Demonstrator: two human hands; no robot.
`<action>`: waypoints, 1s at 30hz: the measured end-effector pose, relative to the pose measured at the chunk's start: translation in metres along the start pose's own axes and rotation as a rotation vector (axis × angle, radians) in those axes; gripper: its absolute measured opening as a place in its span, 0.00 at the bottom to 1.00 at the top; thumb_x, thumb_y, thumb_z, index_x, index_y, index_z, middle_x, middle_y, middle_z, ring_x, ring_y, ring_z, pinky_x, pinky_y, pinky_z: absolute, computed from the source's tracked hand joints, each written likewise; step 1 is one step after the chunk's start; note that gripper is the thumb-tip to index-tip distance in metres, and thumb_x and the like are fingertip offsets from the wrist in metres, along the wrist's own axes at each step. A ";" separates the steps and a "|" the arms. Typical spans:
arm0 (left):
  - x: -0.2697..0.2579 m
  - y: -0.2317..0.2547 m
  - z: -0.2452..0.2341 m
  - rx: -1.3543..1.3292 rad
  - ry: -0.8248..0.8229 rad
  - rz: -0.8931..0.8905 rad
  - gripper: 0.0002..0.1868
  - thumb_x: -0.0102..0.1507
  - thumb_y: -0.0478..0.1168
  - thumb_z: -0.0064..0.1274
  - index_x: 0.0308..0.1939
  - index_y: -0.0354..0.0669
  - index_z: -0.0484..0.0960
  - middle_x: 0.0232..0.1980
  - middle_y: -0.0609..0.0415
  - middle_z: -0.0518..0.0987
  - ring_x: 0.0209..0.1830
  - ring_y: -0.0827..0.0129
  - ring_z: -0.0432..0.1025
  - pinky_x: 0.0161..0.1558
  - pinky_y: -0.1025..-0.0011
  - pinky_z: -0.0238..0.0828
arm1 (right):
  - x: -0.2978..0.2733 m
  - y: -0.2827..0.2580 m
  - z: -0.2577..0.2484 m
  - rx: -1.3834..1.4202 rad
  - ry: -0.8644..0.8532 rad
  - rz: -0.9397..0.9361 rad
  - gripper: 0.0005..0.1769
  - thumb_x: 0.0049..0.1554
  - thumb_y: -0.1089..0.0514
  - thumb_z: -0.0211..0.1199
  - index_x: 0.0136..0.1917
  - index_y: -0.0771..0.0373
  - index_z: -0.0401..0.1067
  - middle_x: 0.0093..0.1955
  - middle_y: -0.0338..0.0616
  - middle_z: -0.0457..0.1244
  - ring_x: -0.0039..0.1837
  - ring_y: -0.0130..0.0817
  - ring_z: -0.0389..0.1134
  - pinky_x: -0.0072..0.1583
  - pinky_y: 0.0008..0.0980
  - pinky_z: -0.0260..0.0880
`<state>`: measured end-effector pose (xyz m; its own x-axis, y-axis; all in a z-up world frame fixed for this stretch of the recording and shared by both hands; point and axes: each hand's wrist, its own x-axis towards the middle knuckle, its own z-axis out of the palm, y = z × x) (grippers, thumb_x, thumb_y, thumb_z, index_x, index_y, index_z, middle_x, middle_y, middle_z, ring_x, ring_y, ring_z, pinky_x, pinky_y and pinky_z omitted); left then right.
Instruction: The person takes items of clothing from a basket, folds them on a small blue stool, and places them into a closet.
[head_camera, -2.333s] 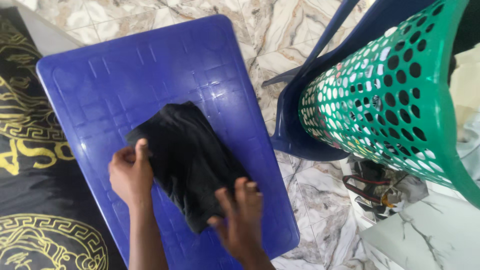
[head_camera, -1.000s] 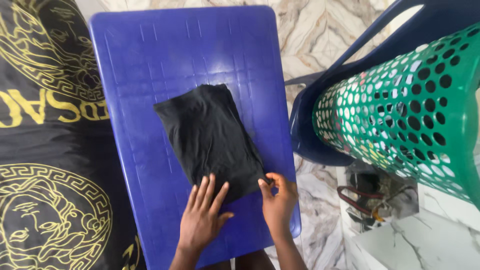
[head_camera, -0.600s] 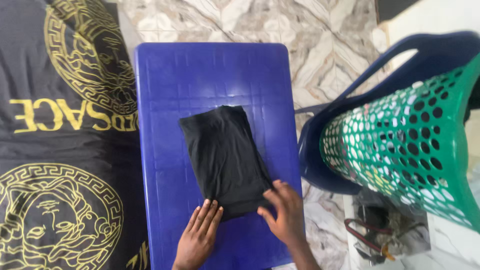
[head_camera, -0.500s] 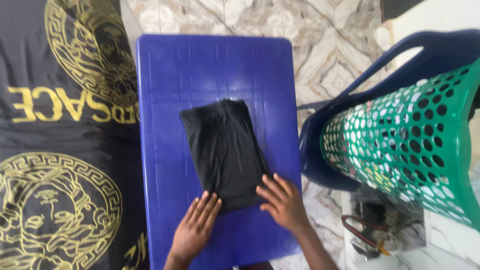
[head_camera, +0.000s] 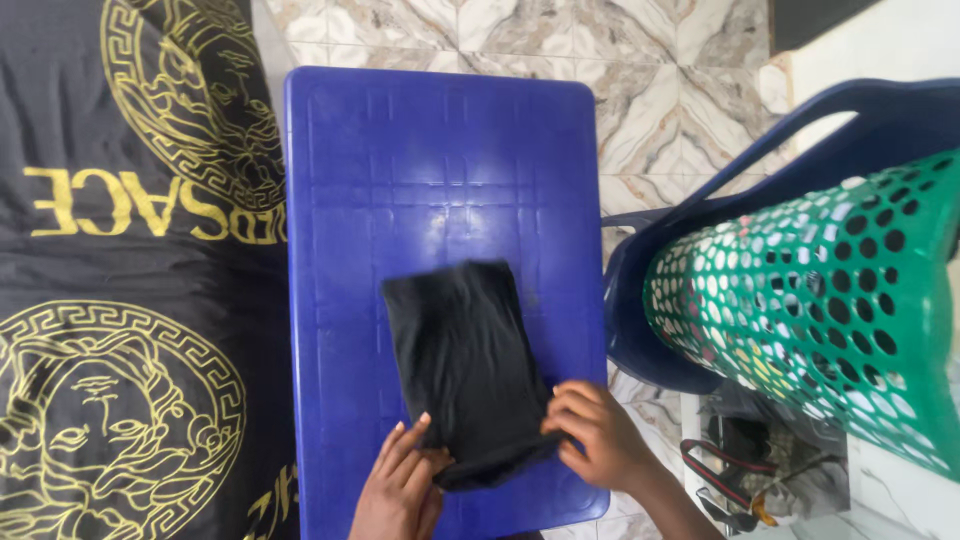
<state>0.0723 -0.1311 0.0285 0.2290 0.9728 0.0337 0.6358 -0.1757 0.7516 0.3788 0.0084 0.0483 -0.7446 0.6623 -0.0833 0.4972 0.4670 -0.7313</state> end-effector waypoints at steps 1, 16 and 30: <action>-0.001 0.002 -0.001 -0.024 0.041 -0.046 0.18 0.51 0.37 0.55 0.45 0.39 0.82 0.48 0.47 0.82 0.71 0.46 0.66 0.73 0.43 0.53 | -0.001 0.000 -0.002 0.089 0.019 -0.001 0.13 0.40 0.63 0.64 0.42 0.62 0.75 0.49 0.44 0.67 0.65 0.49 0.67 0.65 0.44 0.65; 0.136 -0.026 -0.003 -0.072 0.518 -0.855 0.19 0.67 0.51 0.51 0.54 0.42 0.76 0.41 0.38 0.83 0.39 0.42 0.78 0.39 0.52 0.72 | 0.132 0.032 0.072 0.715 0.692 0.589 0.27 0.60 0.57 0.68 0.71 0.61 0.68 0.46 0.41 0.63 0.49 0.30 0.64 0.53 0.31 0.66; 0.155 -0.033 -0.028 0.433 0.381 -0.237 0.10 0.64 0.43 0.60 0.48 0.49 0.84 0.51 0.57 0.82 0.56 0.60 0.73 0.58 0.59 0.66 | 0.129 -0.040 0.078 -0.268 0.596 0.281 0.14 0.56 0.60 0.65 0.57 0.55 0.76 0.66 0.49 0.64 0.71 0.56 0.62 0.70 0.52 0.60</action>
<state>0.0667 0.0301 0.0272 -0.1829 0.9643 0.1915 0.8966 0.0837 0.4349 0.2286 0.0294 0.0142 -0.2393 0.9509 0.1964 0.7843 0.3086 -0.5383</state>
